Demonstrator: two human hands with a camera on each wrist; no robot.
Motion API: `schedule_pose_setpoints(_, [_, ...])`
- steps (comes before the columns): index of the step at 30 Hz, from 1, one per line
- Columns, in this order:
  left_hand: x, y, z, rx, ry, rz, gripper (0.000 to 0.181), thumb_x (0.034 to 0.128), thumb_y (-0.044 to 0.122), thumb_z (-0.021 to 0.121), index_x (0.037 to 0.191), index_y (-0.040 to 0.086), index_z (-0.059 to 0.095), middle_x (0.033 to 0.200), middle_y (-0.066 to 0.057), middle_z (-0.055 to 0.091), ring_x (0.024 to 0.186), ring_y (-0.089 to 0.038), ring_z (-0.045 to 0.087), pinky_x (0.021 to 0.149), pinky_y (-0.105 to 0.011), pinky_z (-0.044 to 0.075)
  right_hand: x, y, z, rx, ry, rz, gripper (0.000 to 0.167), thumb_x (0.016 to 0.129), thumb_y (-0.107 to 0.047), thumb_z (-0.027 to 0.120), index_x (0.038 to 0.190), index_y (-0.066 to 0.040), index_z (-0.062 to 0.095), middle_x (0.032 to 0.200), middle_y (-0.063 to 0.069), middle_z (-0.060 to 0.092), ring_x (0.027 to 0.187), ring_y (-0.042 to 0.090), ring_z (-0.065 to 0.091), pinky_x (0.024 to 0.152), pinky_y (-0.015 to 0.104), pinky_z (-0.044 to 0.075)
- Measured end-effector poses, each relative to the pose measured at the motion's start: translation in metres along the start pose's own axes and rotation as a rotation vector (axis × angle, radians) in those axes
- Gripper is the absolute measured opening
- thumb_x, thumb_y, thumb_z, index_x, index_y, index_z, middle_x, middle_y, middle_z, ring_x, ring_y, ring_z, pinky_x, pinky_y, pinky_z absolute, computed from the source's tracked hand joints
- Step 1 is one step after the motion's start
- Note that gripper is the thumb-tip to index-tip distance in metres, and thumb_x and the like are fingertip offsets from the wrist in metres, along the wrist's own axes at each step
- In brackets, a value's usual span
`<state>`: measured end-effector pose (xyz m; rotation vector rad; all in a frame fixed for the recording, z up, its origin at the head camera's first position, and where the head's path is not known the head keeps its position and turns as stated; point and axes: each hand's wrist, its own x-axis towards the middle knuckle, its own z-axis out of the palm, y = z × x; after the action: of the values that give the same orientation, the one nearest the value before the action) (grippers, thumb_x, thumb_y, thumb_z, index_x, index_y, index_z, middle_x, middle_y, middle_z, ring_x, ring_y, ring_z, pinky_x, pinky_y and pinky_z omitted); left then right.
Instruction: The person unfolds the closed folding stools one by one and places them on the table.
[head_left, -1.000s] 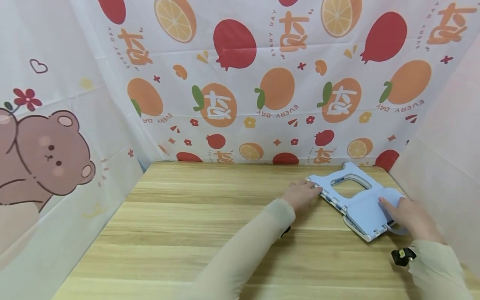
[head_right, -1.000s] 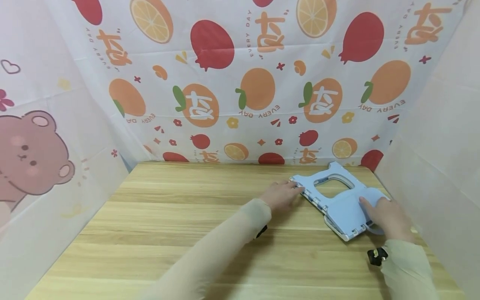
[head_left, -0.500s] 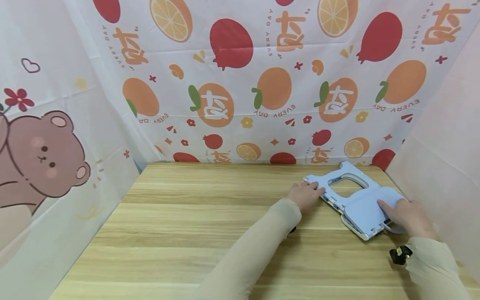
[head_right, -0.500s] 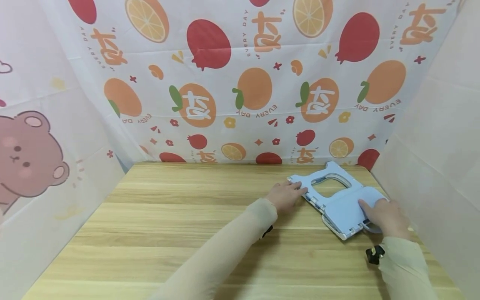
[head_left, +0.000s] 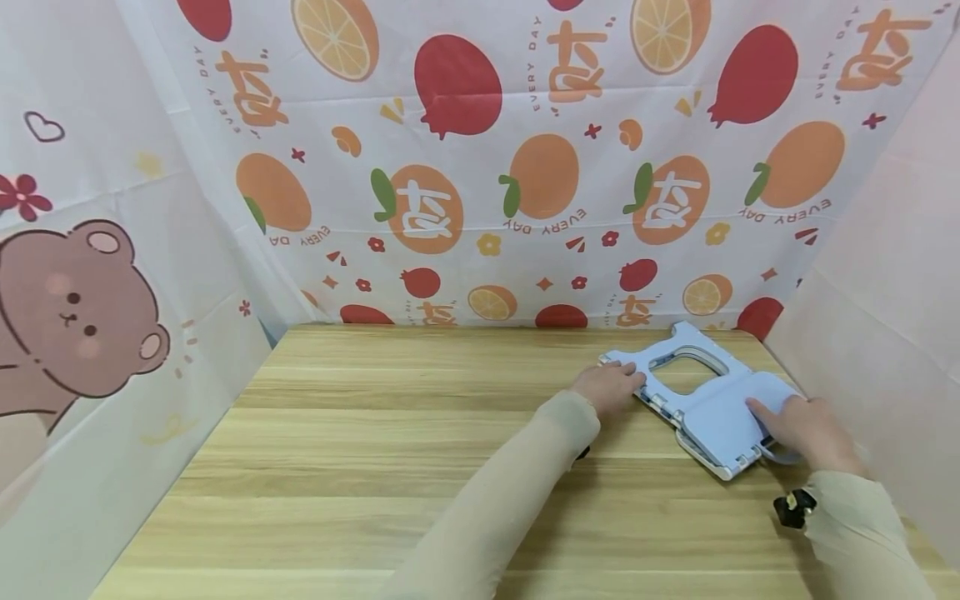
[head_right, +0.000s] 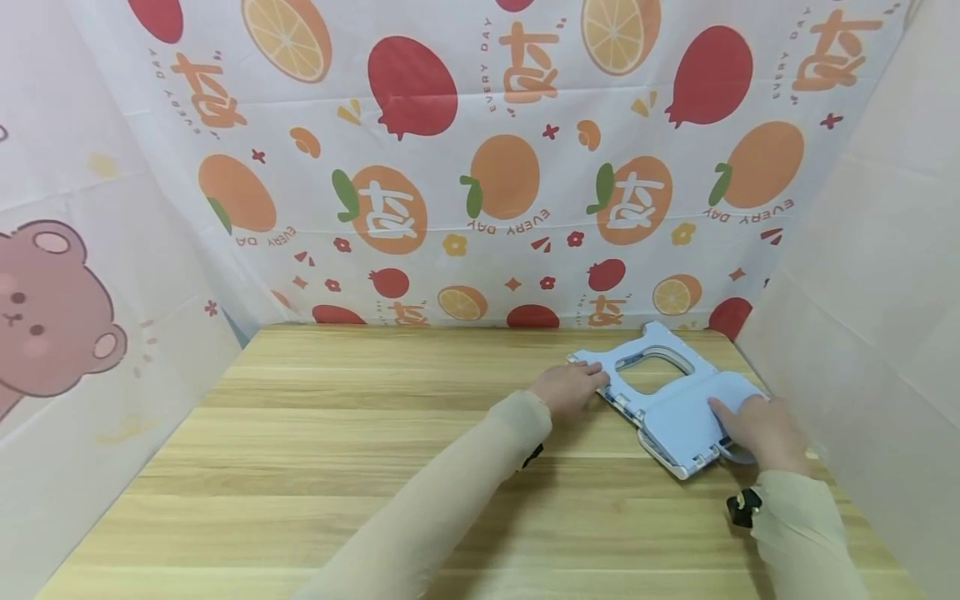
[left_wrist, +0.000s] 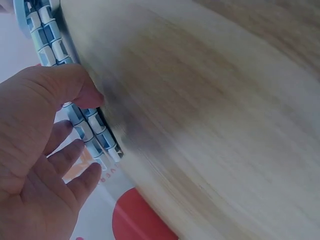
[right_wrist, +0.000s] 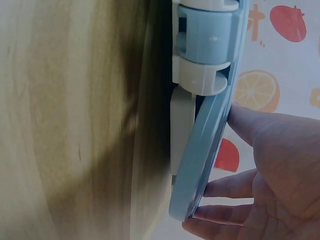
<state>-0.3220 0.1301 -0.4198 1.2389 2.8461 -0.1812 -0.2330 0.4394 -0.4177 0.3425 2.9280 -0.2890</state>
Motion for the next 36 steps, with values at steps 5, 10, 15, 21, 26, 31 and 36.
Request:
schedule_pose_setpoints(5, [0.002, -0.004, 0.002, -0.055, -0.009, -0.001, 0.044, 0.1131, 0.025, 0.055, 0.157, 0.028, 0.051, 0.164, 0.006, 0.052, 0.150, -0.014, 0.052, 0.123, -0.033, 0.046, 0.001, -0.003, 0.004, -0.015, 0.023, 0.006, 0.102, 0.111, -0.064, 0.033, 0.133, 0.036, 0.041, 0.131, 0.060, 0.042, 0.113, 0.061, 0.050, 0.106, 0.072, 0.047])
schedule_pose_setpoints(10, [0.000, -0.011, 0.002, -0.069, -0.004, -0.007, 0.049, 0.1097, 0.028, 0.063, 0.158, 0.030, 0.052, 0.157, 0.006, 0.059, 0.143, -0.014, 0.057, 0.122, -0.034, 0.047, 0.000, -0.007, 0.007, -0.031, 0.064, -0.043, 0.099, 0.111, -0.062, 0.036, 0.131, 0.035, 0.044, 0.129, 0.059, 0.046, 0.116, 0.065, 0.052, 0.105, 0.072, 0.048])
schedule_pose_setpoints(15, [-0.010, -0.017, -0.002, -0.071, 0.018, 0.008, 0.052, 0.1066, 0.029, 0.069, 0.157, 0.030, 0.056, 0.151, 0.004, 0.064, 0.137, -0.014, 0.061, 0.119, -0.032, 0.050, -0.004, -0.016, 0.008, -0.030, 0.075, -0.053, 0.098, 0.111, -0.062, 0.040, 0.130, 0.034, 0.045, 0.126, 0.057, 0.049, 0.108, 0.060, 0.054, 0.102, 0.071, 0.049])
schedule_pose_setpoints(21, [-0.018, -0.025, 0.002, -0.053, 0.050, 0.041, 0.044, 0.1063, 0.029, 0.069, 0.150, 0.028, 0.061, 0.143, 0.003, 0.068, 0.126, -0.013, 0.066, 0.112, -0.030, 0.055, -0.007, -0.027, 0.011, -0.014, 0.080, -0.047, 0.098, 0.110, -0.060, 0.043, 0.132, 0.035, 0.042, 0.127, 0.058, 0.046, 0.108, 0.060, 0.053, 0.101, 0.072, 0.050])
schedule_pose_setpoints(26, [-0.031, -0.034, 0.004, -0.042, 0.059, 0.035, 0.039, 0.1064, 0.029, 0.069, 0.145, 0.027, 0.063, 0.139, 0.002, 0.070, 0.121, -0.015, 0.067, 0.107, -0.031, 0.057, -0.008, -0.038, 0.017, 0.007, 0.091, -0.066, 0.096, 0.111, -0.059, 0.044, 0.132, 0.035, 0.042, 0.127, 0.058, 0.046, 0.107, 0.060, 0.056, 0.100, 0.073, 0.051])
schedule_pose_setpoints(31, [-0.041, -0.037, 0.005, -0.026, 0.075, 0.033, 0.040, 0.1068, 0.030, 0.069, 0.146, 0.028, 0.062, 0.139, 0.002, 0.069, 0.120, -0.014, 0.068, 0.106, -0.030, 0.058, -0.010, -0.045, 0.019, 0.020, 0.114, -0.085, 0.093, 0.112, -0.056, 0.044, 0.130, 0.036, 0.041, 0.124, 0.058, 0.046, 0.107, 0.062, 0.057, 0.099, 0.073, 0.051])
schedule_pose_setpoints(36, [-0.050, -0.041, 0.006, -0.031, 0.071, 0.022, 0.044, 0.1051, 0.030, 0.072, 0.147, 0.026, 0.061, 0.139, 0.002, 0.069, 0.118, -0.014, 0.067, 0.106, -0.030, 0.058, -0.013, -0.053, 0.019, 0.018, 0.152, -0.122, 0.089, 0.112, -0.052, 0.046, 0.128, 0.036, 0.043, 0.121, 0.058, 0.047, 0.106, 0.064, 0.058, 0.096, 0.073, 0.052])
